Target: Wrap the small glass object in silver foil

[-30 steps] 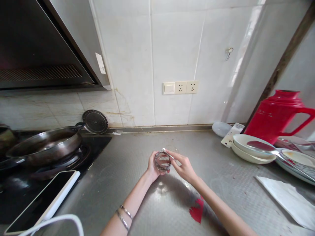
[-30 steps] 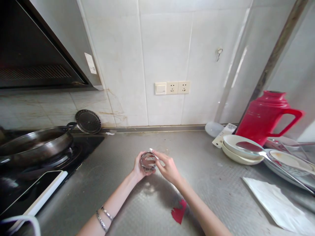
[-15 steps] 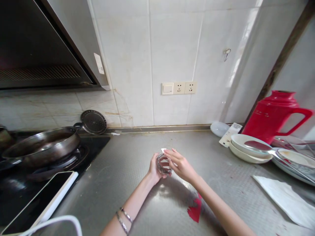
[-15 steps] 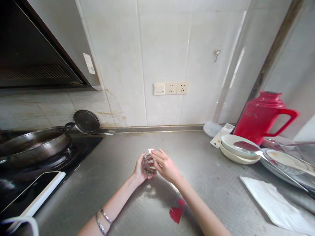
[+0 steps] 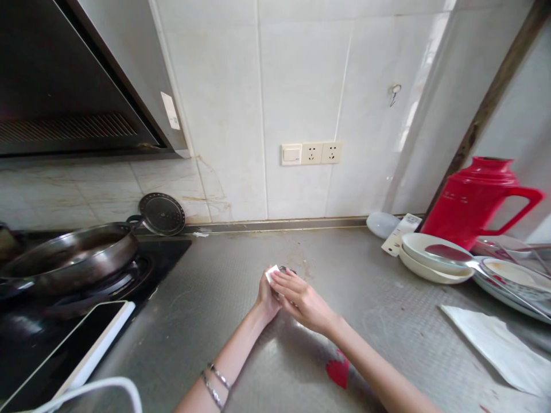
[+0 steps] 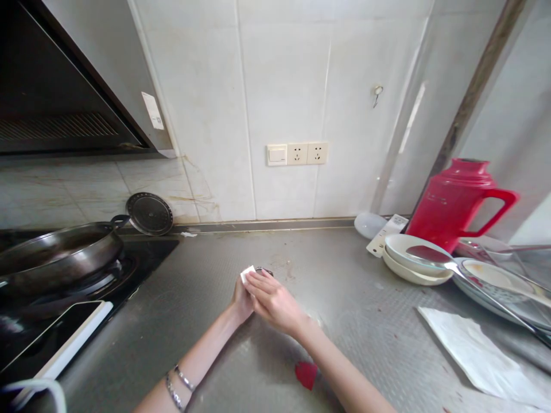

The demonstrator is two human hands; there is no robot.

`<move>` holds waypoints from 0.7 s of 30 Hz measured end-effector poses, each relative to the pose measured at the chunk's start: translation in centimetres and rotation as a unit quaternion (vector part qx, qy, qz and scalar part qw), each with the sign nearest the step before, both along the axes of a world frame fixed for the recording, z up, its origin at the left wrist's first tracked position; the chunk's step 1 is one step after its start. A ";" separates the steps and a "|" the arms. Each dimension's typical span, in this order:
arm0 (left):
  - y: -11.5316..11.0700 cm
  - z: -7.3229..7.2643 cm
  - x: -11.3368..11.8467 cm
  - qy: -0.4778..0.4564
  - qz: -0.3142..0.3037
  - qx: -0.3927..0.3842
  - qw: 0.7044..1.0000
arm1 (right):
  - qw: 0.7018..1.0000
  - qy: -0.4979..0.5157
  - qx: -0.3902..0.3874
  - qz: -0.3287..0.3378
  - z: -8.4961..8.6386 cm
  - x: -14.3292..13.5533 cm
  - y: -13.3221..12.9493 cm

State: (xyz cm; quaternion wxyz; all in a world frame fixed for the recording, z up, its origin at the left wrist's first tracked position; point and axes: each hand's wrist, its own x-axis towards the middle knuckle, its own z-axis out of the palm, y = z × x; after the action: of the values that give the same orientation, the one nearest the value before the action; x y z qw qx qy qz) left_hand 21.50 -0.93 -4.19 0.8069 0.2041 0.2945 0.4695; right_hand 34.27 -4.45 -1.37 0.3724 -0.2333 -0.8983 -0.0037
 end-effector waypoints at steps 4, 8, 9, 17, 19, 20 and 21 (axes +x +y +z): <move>-0.1 0.1 0.1 -0.059 0.030 -0.008 0.998 | 1.000 0.000 -0.001 0.014 0.1 -0.4 -0.4; 0.1 -0.1 0.0 -0.053 0.051 -0.018 0.997 | 1.000 0.009 -0.008 0.029 0.2 -0.1 -0.4; 0.2 -0.3 -0.1 -0.049 0.065 -0.016 0.997 | 0.999 0.010 -0.006 0.033 0.2 0.0 -0.4; 0.9 -0.4 -1.2 0.006 0.075 0.000 0.997 | 0.999 0.006 0.027 0.044 0.6 0.7 -0.2; 0.9 -0.1 -1.3 0.009 0.070 -0.006 0.997 | 0.998 0.004 0.050 0.042 0.7 0.9 -0.2; 0.8 0.0 -1.4 0.007 0.073 -0.010 0.997 | 0.997 0.002 0.064 0.041 0.7 0.9 -0.2; 0.8 0.2 -1.5 0.004 0.076 -0.015 0.997 | 0.996 -0.001 0.077 0.039 0.7 1.0 -0.2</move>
State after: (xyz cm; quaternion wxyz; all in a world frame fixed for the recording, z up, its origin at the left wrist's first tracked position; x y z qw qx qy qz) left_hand 20.02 -0.17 -3.98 0.7708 0.1701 0.3193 0.5244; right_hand 35.26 -4.61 -0.70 0.3886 -0.1690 -0.9039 -0.0587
